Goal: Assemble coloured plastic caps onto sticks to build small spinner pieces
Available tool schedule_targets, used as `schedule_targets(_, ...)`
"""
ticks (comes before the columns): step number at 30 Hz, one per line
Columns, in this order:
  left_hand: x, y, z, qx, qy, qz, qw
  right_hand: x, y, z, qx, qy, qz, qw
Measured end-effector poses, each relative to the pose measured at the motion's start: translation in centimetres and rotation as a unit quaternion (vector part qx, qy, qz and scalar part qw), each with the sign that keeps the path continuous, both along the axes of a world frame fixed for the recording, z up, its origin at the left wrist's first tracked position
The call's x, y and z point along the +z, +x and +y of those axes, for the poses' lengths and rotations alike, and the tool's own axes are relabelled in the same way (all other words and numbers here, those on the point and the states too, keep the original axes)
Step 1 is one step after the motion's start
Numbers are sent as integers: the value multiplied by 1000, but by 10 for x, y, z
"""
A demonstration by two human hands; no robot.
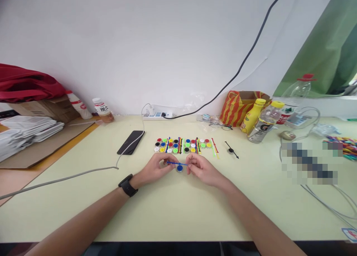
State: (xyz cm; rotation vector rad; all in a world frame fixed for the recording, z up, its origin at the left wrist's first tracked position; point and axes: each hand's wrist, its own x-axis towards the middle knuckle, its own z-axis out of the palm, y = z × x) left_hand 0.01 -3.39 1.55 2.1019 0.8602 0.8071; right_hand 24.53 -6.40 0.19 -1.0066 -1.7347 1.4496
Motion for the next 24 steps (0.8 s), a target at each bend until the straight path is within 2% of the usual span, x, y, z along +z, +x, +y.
schedule_targets(2,0,1,0,-15,-12,6,1000,-4,-3,1,-8,-4,-12,1000)
schedule_targets(7,-4,2,2,2,8,19,1000,-10,-6,7,-34,-14,-26,999)
schedule_targets(15,-8,2,2,-4,16,27,1000,-6,-11,8,-62,-52,-60,995)
schedule_targets(24,-3,2,-1,4,65,74,995,-14,-15,12,-121,-46,-49,990)
